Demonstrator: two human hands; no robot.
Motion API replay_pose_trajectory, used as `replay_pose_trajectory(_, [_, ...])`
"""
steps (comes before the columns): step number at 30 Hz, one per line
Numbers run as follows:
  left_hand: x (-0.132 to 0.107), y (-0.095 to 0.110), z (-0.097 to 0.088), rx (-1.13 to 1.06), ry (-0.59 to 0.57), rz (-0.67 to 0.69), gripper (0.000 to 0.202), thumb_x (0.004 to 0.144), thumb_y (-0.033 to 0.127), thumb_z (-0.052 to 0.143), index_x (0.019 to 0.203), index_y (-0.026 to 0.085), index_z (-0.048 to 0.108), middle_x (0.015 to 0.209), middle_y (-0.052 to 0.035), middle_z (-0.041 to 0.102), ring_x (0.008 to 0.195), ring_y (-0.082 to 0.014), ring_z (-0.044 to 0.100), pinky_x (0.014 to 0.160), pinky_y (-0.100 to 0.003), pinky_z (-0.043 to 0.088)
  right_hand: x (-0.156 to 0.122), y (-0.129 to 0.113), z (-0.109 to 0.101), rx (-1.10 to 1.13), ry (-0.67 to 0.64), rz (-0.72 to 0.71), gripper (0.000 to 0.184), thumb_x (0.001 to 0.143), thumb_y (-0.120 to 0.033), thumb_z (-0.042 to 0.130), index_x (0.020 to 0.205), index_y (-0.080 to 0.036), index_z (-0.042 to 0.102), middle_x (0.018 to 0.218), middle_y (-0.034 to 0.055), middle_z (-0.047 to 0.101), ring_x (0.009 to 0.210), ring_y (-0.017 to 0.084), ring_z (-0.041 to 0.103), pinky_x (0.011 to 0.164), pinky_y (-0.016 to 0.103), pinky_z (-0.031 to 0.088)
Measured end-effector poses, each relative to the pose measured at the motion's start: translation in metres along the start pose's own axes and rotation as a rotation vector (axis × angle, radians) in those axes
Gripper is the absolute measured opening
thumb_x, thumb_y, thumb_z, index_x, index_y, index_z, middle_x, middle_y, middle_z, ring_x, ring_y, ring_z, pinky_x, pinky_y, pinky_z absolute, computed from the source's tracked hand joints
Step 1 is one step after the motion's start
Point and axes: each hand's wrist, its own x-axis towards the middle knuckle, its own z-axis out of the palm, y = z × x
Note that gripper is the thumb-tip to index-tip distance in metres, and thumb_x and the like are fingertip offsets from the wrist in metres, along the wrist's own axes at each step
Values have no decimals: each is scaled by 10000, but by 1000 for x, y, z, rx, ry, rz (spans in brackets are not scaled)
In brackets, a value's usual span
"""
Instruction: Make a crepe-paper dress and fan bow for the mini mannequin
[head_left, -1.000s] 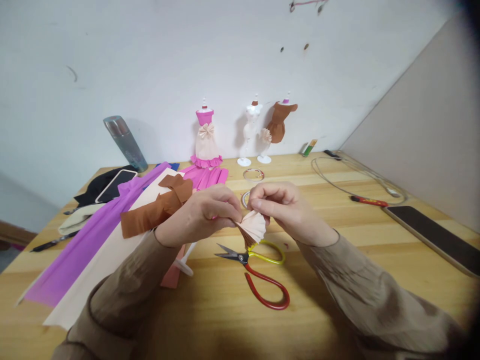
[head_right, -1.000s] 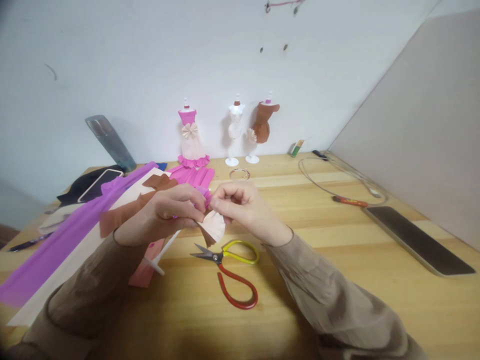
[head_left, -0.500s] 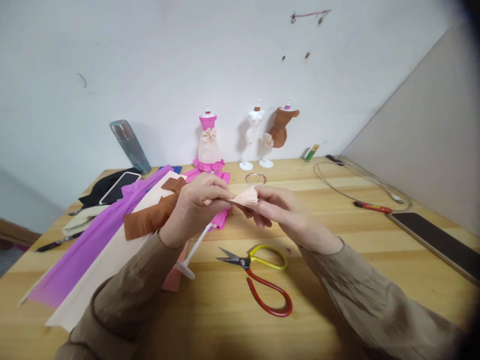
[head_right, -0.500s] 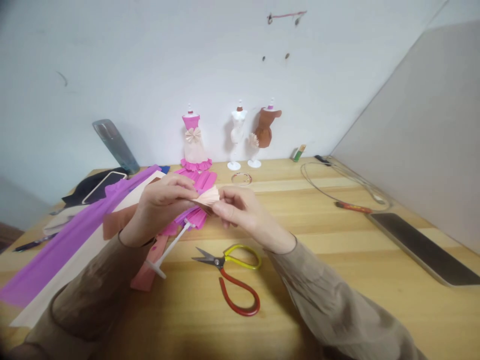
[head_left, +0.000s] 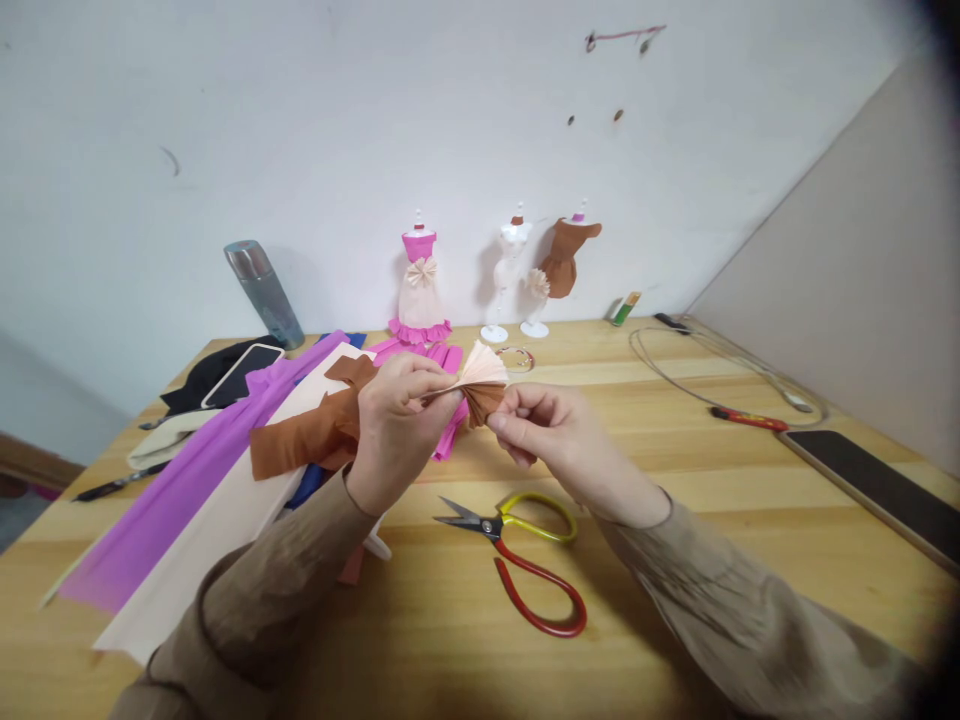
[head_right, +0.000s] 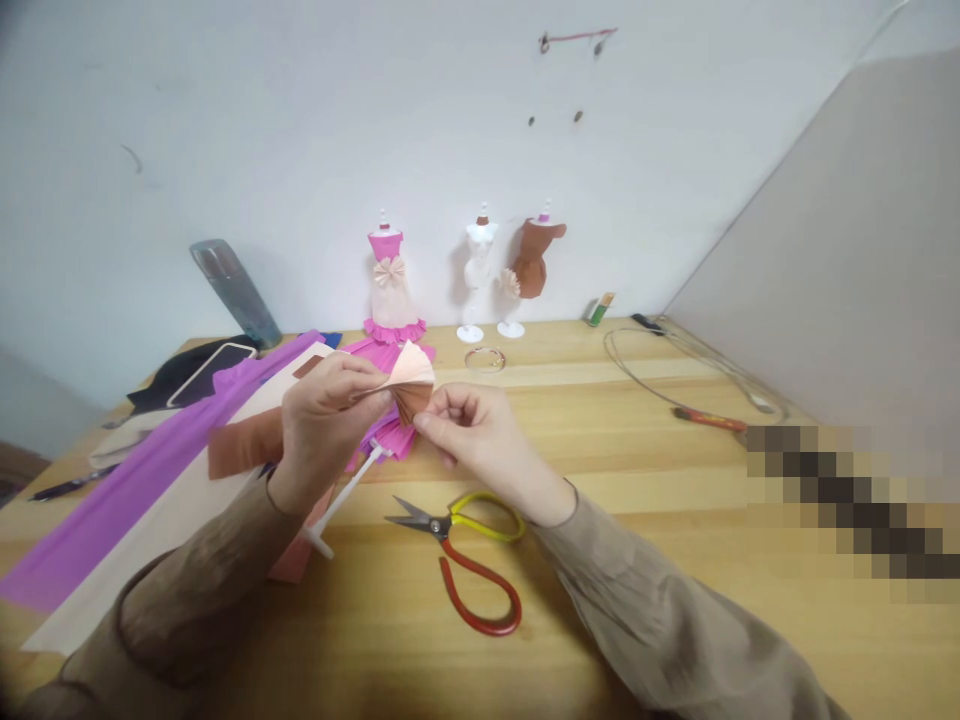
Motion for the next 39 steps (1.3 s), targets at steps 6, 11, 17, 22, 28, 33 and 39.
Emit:
replay_pose_trajectory(6, [-1, 3, 2, -21, 20, -23, 159, 709, 33, 652, 672, 181, 696, 713, 10, 647, 685, -98, 586, 597, -205, 462, 0, 2, 3, -25, -23, 37, 303, 691, -418, 705, 642, -165, 546, 477, -56, 482, 407, 55, 400, 425, 203, 292])
replay_pose_trajectory(11, [0, 4, 1, -65, 27, -66, 160, 706, 35, 666, 673, 187, 703, 688, 22, 629, 648, -85, 561, 534, -187, 430, 1, 4, 3, -74, -69, 61, 272, 701, -407, 684, 670, -164, 565, 487, -55, 481, 412, 59, 402, 435, 210, 298])
replay_pose_trajectory(17, [0, 1, 1, -60, 19, -33, 148, 715, 43, 673, 701, 186, 709, 714, 16, 643, 649, -89, 576, 557, -202, 446, 3, 2, -3, -263, -119, -14, 283, 726, -409, 657, 606, -183, 534, 509, -39, 463, 452, 82, 392, 440, 240, 315])
replay_pose_trajectory(22, [0, -2, 0, 53, -71, 67, 120, 748, 79, 676, 708, 190, 700, 718, 1, 645, 689, -118, 570, 631, -245, 468, -7, -11, -18, -628, 381, -525, 202, 818, -317, 620, 668, -208, 540, 574, -4, 513, 554, 133, 478, 528, 289, 401])
replay_pose_trajectory(28, [-5, 4, 2, 62, -215, 151, 120, 775, 91, 660, 698, 180, 677, 710, -7, 638, 695, -133, 566, 640, -268, 459, -5, -8, -11, -900, 202, -935, 348, 771, -255, 659, 1111, -192, 619, 1188, 148, 624, 1271, 369, 475, 1008, 569, 413])
replay_pose_trajectory(33, [-5, 8, 1, 78, -246, 121, 115, 782, 95, 649, 726, 189, 684, 690, 0, 635, 679, -130, 573, 627, -262, 457, 0, 6, -5, -847, 198, -831, 155, 763, -143, 601, 890, -216, 651, 833, 70, 677, 1141, 325, 583, 959, 544, 465])
replay_pose_trajectory(39, [-7, 8, 1, 161, -299, 123, 145, 793, 83, 616, 700, 185, 660, 715, -7, 641, 688, -138, 578, 635, -275, 461, -1, 6, -1, -825, 216, -815, 144, 719, -86, 548, 712, -227, 579, 688, 42, 631, 1020, 299, 634, 933, 515, 481])
